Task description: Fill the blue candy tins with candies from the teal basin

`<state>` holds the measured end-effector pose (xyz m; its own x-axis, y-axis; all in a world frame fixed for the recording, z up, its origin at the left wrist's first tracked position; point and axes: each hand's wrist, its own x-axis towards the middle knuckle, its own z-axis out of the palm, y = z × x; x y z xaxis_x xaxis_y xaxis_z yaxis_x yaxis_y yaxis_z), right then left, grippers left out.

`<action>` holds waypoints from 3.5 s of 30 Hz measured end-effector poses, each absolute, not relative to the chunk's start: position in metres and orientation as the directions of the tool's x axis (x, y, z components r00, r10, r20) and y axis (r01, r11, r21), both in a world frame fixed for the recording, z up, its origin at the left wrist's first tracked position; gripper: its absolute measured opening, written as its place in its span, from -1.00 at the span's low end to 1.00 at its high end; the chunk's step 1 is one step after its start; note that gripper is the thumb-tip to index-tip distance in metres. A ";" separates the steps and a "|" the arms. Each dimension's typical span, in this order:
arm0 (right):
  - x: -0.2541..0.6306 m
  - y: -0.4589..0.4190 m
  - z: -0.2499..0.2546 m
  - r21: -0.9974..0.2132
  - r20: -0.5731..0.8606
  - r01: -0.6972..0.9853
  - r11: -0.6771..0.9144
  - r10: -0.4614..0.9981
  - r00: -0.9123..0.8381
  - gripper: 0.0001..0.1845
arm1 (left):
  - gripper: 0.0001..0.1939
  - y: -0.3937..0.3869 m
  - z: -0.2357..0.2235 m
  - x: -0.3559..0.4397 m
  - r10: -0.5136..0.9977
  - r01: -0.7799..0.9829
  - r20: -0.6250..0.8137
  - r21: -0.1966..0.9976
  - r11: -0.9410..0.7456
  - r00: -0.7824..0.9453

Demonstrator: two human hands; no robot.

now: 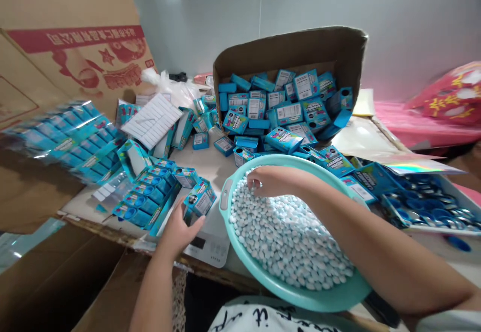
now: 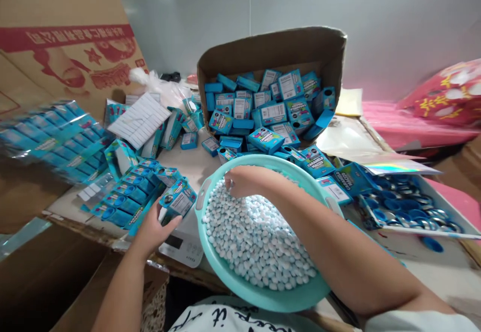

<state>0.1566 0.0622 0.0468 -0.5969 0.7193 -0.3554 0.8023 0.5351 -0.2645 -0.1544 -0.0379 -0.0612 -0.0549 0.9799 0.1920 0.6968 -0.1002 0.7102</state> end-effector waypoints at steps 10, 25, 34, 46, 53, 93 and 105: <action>0.158 0.062 0.047 -0.305 -0.359 0.792 0.530 0.706 -0.611 -0.59 | -0.40 -0.023 0.012 -0.103 0.714 0.786 0.682 0.353 -0.508 0.155; 0.158 0.058 0.060 -0.301 -0.402 0.795 0.527 0.686 -0.607 -0.60 | -0.47 -0.015 -0.007 -0.091 0.699 0.824 0.697 0.295 -0.484 0.161; 0.149 0.054 0.053 -0.293 -0.383 0.800 0.523 0.702 -0.600 -0.19 | -0.40 -0.042 -0.046 -0.124 0.901 0.492 0.237 0.870 -0.031 -0.362; 0.152 0.053 0.051 -0.305 -0.353 0.795 0.524 0.714 -0.605 -0.74 | -0.44 -0.059 -0.076 -0.192 0.698 0.361 0.316 0.928 -0.088 -0.643; 0.161 0.057 0.053 -0.380 -0.273 0.750 0.542 0.709 -0.650 -0.82 | -0.42 -0.063 -0.102 -0.194 0.651 0.417 0.332 0.908 -0.026 -0.682; 0.155 0.061 0.046 -0.294 -0.204 0.747 0.596 0.724 -0.659 -0.76 | -0.45 -0.037 -0.007 -0.099 0.670 0.825 0.699 0.210 -0.525 0.249; 0.159 0.058 0.056 -0.268 -0.264 0.751 0.603 0.704 -0.659 -0.64 | -0.30 -0.020 -0.019 -0.101 0.503 0.812 0.813 0.067 -0.580 0.292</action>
<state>0.1591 0.0576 0.0561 -0.6591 0.7044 -0.2636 0.7515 0.6030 -0.2678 -0.1007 -0.0201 -0.0194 0.2921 0.5033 0.8132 0.8119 -0.5799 0.0672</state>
